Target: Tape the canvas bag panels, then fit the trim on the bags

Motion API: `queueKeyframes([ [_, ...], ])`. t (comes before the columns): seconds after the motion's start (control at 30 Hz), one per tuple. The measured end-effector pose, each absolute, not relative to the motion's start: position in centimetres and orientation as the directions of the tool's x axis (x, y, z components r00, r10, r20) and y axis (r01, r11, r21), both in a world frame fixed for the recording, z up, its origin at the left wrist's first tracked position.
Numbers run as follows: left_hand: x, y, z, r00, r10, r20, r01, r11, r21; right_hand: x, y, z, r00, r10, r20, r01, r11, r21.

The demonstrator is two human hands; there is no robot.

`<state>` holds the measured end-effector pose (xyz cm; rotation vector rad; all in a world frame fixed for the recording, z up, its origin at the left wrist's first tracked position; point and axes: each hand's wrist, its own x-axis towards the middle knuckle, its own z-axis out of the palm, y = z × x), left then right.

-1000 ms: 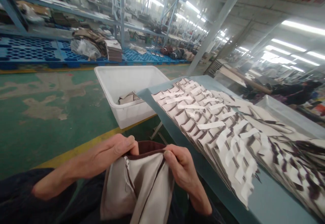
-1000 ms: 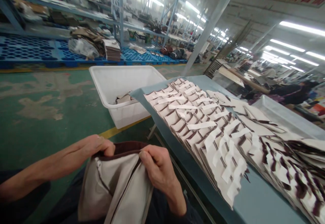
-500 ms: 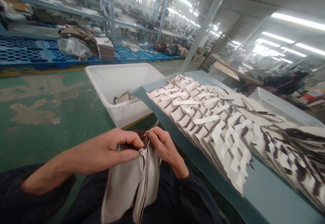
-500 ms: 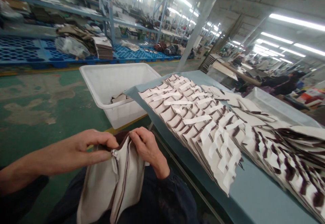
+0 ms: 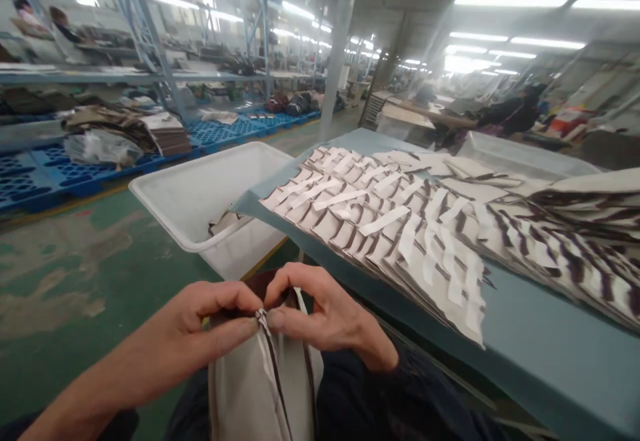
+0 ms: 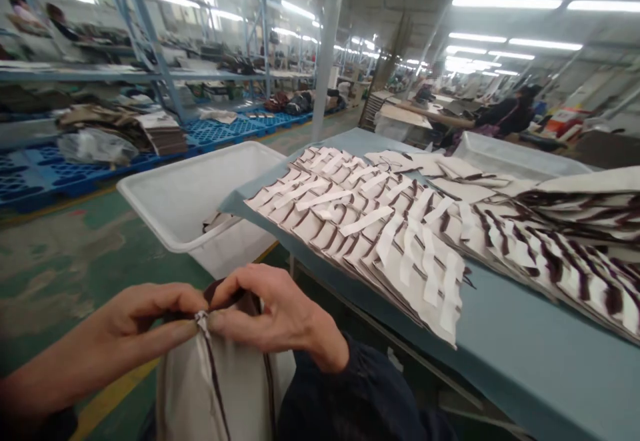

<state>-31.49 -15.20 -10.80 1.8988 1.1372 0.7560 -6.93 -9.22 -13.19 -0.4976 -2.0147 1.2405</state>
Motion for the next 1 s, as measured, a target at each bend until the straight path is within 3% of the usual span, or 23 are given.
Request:
queueKeyframes([
  [0.07,-31.5,-15.2,-10.7,0.471,0.878,0.084,0.464,-0.328,0.823,-6.6,-9.1,-13.5,-0.712,0.646,0.274,-0.084,0.31,-0.947],
  [0.13,-31.4,-15.1,-10.3,0.509,0.857,0.08,0.499,-0.369,0.784,-6.3,-9.1,-14.1,-0.705,0.65,0.283,-0.135,0.269,-0.954],
  [0.23,-30.9,-15.2,-9.3,0.539,0.835,0.112,0.556,-0.453,0.697,-6.0,-9.3,-15.0,-0.647,0.637,0.419,-0.128,0.451,-0.883],
  [0.37,-30.7,-15.9,-8.8,0.579,0.772,0.261,0.602,-0.621,0.502,-5.9,-9.8,-15.7,-0.589,0.49,0.643,-0.036,0.779,-0.627],
  [0.5,-31.7,-17.1,-10.2,0.615,0.709,0.345,0.625,-0.705,0.336,-6.4,-10.4,-16.3,-0.569,0.372,0.733,0.063,0.909,-0.413],
  [0.57,-32.4,-17.7,-11.1,0.641,0.694,0.327,0.627,-0.72,0.299,-6.8,-10.8,-16.7,-0.558,0.371,0.742,0.12,0.921,-0.371],
  [0.83,-32.1,-17.4,-9.5,0.756,0.591,0.281,0.552,-0.806,0.213,-7.6,-11.4,-16.5,-0.628,0.521,0.578,0.159,0.813,-0.56],
  [1.0,-31.7,-17.2,-10.1,0.75,0.596,0.286,0.608,-0.792,0.058,-7.7,-11.2,-16.1,-0.664,0.546,0.511,0.105,0.744,-0.66],
])
